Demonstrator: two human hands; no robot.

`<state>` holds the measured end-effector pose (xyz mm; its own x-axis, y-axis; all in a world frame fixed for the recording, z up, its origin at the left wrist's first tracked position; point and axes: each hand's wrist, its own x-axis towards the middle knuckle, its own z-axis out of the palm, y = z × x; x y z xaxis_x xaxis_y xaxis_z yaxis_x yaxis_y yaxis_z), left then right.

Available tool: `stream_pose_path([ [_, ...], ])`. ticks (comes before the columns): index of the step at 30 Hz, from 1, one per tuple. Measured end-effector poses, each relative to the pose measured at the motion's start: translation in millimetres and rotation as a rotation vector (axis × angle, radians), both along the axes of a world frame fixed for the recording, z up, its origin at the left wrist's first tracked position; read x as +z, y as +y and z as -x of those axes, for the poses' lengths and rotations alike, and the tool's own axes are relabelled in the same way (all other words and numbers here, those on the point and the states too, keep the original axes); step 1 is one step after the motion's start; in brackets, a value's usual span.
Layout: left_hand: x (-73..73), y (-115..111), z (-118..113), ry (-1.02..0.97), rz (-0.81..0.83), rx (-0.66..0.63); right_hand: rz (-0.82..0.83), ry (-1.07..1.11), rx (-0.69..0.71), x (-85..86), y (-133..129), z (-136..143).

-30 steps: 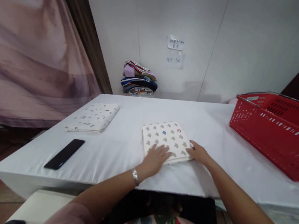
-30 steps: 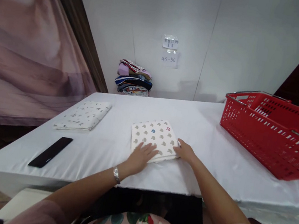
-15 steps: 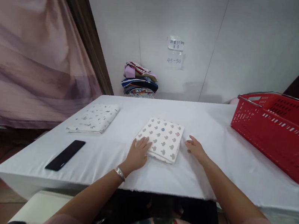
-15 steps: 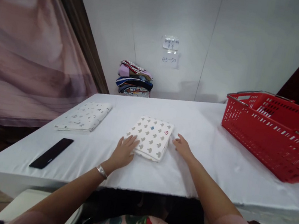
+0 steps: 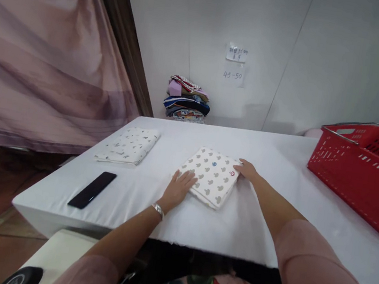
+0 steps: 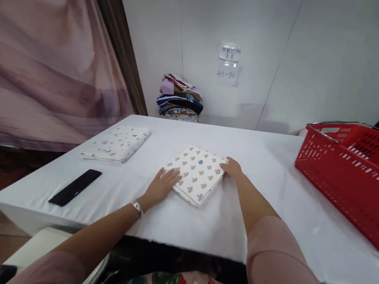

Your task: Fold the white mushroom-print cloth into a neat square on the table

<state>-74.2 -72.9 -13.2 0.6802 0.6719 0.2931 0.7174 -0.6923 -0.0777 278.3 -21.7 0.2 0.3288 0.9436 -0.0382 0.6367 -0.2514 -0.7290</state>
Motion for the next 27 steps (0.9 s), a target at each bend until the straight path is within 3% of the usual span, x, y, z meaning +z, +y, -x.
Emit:
stream_pose_path([
  [4, 18.7, 40, 7, 0.020, 0.115, 0.236, 0.061, -0.111, 0.005, -4.4, -20, 2],
  [7, 29.8, 59, 3, 0.051, 0.246, 0.265, 0.105, -0.188, 0.003, -5.4, -47, 7],
  [10, 34.8, 61, 0, 0.043, 0.355, 0.269, 0.137, -0.268, -0.008, -3.0, -67, 11],
  [15, 35.5, 24, -2, -0.134, 0.379, 0.263, 0.015, -0.214, -0.032, -8.0, -78, 10],
  [21, 24.7, -38, -29, -0.293, 0.277, 0.049, -0.252, -0.046, -0.049, -33.2, -83, 2],
  [27, 6.5, -44, -45, -0.391, 0.198, 0.112, -0.267, -0.080, 0.022, -33.6, -85, 5],
])
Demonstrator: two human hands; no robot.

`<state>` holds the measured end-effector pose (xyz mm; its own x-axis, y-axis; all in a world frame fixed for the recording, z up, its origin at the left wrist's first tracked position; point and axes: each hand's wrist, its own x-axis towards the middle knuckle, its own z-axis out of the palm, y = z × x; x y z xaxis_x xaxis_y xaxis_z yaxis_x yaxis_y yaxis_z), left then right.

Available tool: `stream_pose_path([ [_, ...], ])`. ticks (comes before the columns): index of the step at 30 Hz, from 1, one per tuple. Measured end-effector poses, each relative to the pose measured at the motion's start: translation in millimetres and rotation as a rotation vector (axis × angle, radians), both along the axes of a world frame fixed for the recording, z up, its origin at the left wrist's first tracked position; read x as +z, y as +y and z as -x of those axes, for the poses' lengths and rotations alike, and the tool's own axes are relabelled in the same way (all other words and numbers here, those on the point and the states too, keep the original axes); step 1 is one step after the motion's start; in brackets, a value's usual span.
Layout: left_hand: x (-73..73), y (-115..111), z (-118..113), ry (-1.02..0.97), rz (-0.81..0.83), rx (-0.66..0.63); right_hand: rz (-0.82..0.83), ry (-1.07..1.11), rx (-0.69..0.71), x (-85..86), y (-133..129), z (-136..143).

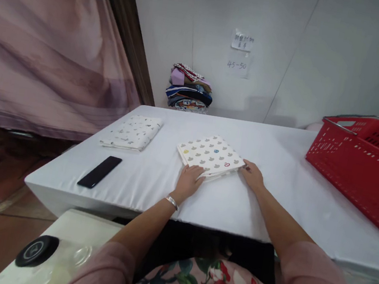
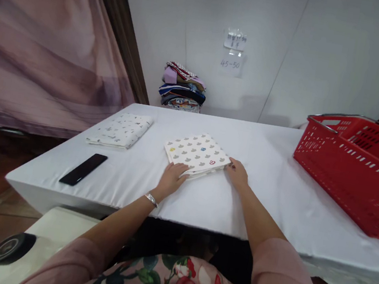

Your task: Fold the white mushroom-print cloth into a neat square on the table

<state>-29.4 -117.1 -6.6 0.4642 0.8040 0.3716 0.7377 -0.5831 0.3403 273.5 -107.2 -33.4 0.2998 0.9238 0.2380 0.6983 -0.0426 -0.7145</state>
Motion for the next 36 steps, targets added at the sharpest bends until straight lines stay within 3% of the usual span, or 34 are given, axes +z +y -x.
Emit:
stream_pose_path([
  [8, -9.3, -4, -2, -0.042, -0.044, 0.055, 0.071, -0.087, -0.065, 3.6, 8, -2],
  [28, -8.4, -6, -7, 0.020, -0.076, 0.104, 0.098, -0.135, -0.087, 1.4, 13, -2],
  [36, -7.2, -7, -7, -0.031, -0.032, 0.101, 0.018, -0.154, -0.060, -2.1, -3, 6],
])
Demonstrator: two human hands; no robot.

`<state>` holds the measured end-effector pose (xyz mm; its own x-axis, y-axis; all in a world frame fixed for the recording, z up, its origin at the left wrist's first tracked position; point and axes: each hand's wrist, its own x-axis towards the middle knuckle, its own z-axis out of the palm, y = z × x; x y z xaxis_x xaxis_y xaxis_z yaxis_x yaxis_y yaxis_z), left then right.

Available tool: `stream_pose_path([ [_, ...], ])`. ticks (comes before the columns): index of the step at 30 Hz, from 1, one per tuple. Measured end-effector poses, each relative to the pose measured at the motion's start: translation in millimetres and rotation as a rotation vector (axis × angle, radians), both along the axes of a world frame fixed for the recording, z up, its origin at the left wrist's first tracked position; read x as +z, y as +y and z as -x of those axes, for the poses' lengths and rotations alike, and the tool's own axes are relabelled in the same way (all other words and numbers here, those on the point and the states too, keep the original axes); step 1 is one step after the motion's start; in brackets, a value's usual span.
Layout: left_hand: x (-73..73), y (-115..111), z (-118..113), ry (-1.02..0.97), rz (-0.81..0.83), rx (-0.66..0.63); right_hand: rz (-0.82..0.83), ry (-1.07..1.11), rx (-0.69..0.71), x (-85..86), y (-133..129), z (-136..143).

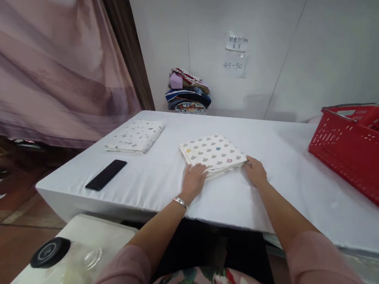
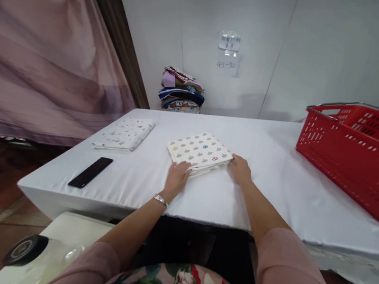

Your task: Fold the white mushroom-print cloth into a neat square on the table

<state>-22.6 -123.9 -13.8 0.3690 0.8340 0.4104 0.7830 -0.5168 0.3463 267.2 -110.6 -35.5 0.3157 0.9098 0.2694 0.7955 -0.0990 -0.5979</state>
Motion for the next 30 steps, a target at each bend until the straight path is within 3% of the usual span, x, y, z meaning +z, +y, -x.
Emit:
stream_pose_path([
  [5, -0.2, 0, 0, -0.031, 0.001, -0.008, -0.158, -0.123, 0.154, -0.3, -10, 15],
  [11, 1.8, -1, 0, -0.064, 0.021, -0.013, -0.197, -0.173, 0.312, 0.2, -10, 34],
  [21, 2.4, -3, 0, -0.065, 0.002, -0.017, -0.206, -0.169, 0.287, 3.9, 2, 53],
  [30, -0.5, 0, -2, -0.085, -0.017, -0.001, -0.388, -0.311, 0.322, 1.5, -4, 57],
])
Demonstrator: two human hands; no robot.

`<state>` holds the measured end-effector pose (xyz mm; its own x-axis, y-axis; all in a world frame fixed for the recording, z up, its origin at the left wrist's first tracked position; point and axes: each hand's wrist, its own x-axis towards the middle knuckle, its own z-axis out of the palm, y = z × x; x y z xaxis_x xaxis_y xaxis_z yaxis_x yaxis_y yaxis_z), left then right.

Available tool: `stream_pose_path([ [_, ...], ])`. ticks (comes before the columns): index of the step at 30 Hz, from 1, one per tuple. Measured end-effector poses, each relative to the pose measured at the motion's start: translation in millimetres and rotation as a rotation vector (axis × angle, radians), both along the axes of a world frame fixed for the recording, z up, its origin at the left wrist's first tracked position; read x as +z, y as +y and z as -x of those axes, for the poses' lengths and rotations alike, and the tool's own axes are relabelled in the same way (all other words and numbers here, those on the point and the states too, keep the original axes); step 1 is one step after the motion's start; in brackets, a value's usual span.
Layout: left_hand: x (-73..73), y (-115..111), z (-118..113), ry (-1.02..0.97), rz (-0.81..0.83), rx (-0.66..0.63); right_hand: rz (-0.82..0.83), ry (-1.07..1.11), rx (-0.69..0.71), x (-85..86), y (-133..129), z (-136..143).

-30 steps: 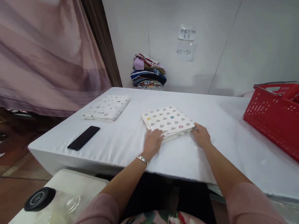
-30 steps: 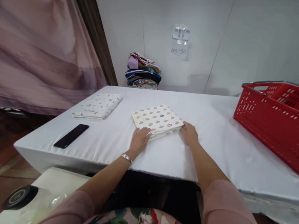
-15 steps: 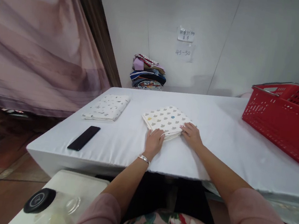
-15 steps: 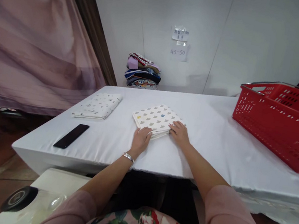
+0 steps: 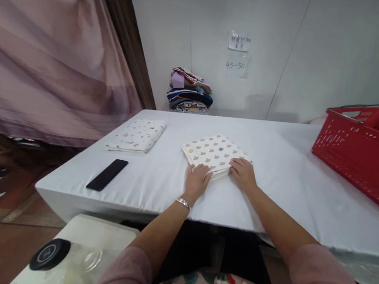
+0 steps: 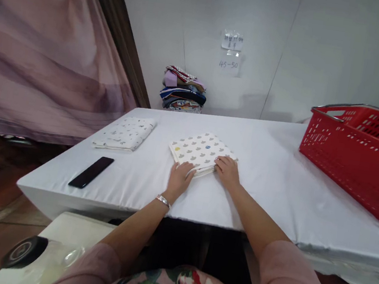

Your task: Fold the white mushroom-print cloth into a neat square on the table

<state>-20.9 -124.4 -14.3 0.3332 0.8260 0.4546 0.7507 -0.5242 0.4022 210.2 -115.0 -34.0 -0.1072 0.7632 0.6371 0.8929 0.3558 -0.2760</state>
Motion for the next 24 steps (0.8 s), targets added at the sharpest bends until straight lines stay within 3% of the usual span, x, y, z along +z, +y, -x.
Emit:
stream_pose_path([
  [12, 2.9, 1, -1, 0.054, -0.002, -0.002, -0.037, -0.118, 0.039, 7.5, -2, 10],
  [20, 29.8, 15, -1, 0.272, -0.033, -0.070, -0.053, -0.126, -0.032, 10.6, 3, 14],
  [24, 29.0, 16, 2, 0.342, -0.094, -0.106, -0.031, -0.164, -0.022, 8.7, 4, 17],
])
